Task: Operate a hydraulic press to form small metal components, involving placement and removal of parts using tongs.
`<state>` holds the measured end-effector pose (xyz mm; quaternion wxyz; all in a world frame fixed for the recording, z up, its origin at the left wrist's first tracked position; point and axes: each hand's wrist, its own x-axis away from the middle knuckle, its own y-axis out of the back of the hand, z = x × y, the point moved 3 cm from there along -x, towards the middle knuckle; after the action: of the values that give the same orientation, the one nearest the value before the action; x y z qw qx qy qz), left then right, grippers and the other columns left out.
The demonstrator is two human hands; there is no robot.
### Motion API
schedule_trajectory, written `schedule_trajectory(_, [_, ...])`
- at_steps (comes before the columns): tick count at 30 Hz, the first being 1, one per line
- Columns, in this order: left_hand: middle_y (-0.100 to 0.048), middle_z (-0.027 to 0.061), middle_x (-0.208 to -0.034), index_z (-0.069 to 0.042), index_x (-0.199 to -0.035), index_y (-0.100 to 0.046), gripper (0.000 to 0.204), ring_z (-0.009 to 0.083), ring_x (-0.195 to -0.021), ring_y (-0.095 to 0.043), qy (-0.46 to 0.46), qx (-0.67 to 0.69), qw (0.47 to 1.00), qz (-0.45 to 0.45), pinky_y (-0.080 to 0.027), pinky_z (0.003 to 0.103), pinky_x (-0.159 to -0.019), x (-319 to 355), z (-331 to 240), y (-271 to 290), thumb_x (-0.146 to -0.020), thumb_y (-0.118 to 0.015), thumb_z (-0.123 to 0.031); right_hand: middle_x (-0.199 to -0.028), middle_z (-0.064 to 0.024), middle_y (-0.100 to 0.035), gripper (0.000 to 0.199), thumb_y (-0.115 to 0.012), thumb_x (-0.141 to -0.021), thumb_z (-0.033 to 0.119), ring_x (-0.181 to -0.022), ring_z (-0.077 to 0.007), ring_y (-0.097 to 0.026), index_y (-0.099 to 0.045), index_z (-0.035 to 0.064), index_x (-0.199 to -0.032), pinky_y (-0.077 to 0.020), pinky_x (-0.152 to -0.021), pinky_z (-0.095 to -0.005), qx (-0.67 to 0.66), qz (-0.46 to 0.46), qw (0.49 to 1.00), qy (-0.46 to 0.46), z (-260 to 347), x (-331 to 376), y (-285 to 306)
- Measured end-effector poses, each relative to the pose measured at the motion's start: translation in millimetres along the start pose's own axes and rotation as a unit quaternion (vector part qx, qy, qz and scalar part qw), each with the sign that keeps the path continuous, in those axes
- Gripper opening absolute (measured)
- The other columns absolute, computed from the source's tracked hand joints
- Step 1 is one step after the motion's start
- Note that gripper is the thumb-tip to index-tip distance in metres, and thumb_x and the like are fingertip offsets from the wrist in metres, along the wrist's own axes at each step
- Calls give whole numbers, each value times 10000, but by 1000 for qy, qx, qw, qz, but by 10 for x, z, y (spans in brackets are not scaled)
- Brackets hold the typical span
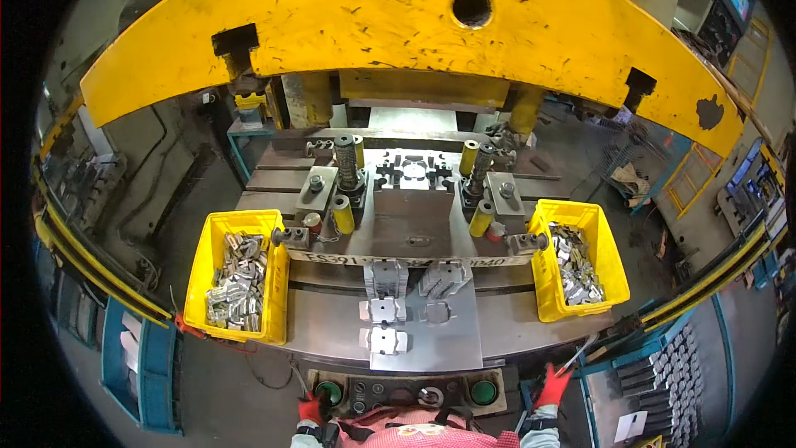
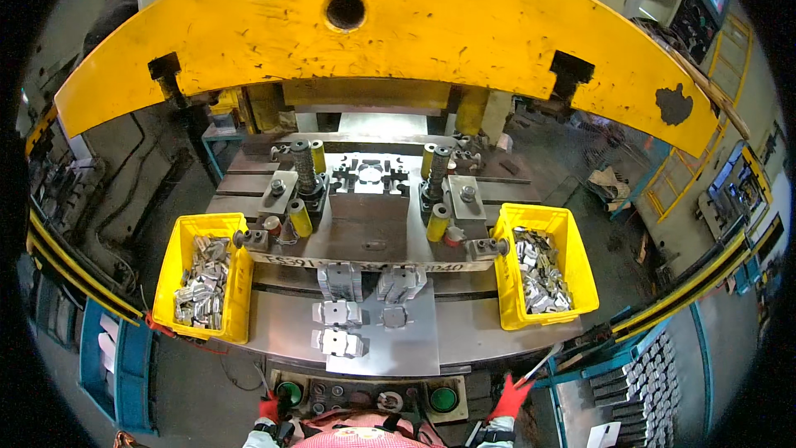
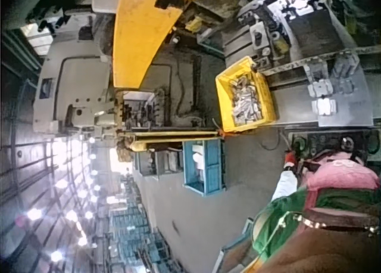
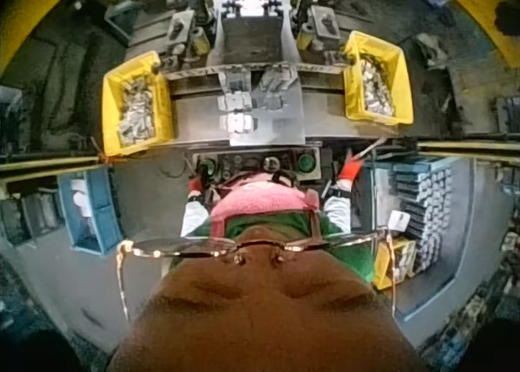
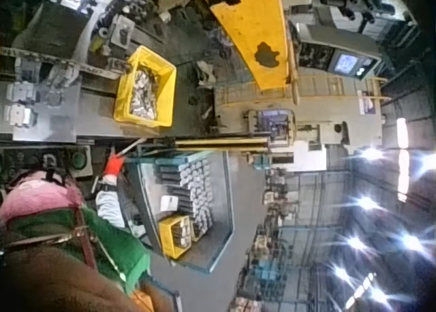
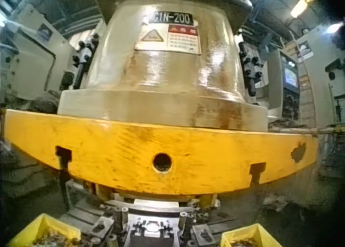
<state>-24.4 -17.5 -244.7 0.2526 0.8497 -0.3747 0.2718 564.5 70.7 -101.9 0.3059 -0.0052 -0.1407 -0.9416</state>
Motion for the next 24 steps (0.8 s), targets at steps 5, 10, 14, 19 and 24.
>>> schedule_trajectory(5, [-517,201,-992,122,-1033,-424,781,270,-874,-537,39,-16,994,101,-422,389,-733,-116,-172,-231,-541,-734,-400,-1119,-147,-440,874,-689,-626,177,-1012,-266,-437,-135,66,-1292,-338,-865,-386,165,105,968,-159,-1969,-5,92])
schedule_trajectory(10, [-468,238,-1044,81,-1113,-302,945,312,-1002,-458,-65,-253,957,-126,-393,366,-793,-599,172,378,-475,-737,-464,-1153,-213,-425,940,-706,-567,341,-1078,-288,-415,-181,-27,-1254,-362,-863,-355,349,289,883,-122,-1100,484,-561])
schedule_trajectory(14, [-422,229,-1110,72,-1188,-236,946,322,-1019,-442,-42,-335,940,-53,-393,352,-812,-455,-4,25,-528,-705,-417,-1028,-223,-517,897,-728,-534,315,-999,-310,-482,-253,-102,-1171,-418,-792,-338,361,196,906,-103,-1124,465,-444])
schedule_trajectory(19, [-395,216,-1156,34,-1207,-232,951,318,-1055,-418,-99,-420,899,-77,-363,361,-854,-376,-52,-42,-521,-706,-423,-1058,-205,-508,889,-731,-517,371,-1003,-302,-482,-282,-68,-1146,-405,-812,-334,384,201,898,-75,-1296,386,-439])
schedule_trajectory(24, [-301,231,-1240,46,-1222,-210,1051,339,-1116,-354,-25,-350,932,-93,-326,358,-899,-493,-24,21,-457,-747,-435,-1068,-216,-495,971,-740,-480,411,-1004,-305,-482,-264,-48,-1192,-409,-809,-343,388,200,894,-99,-1547,317,-435])
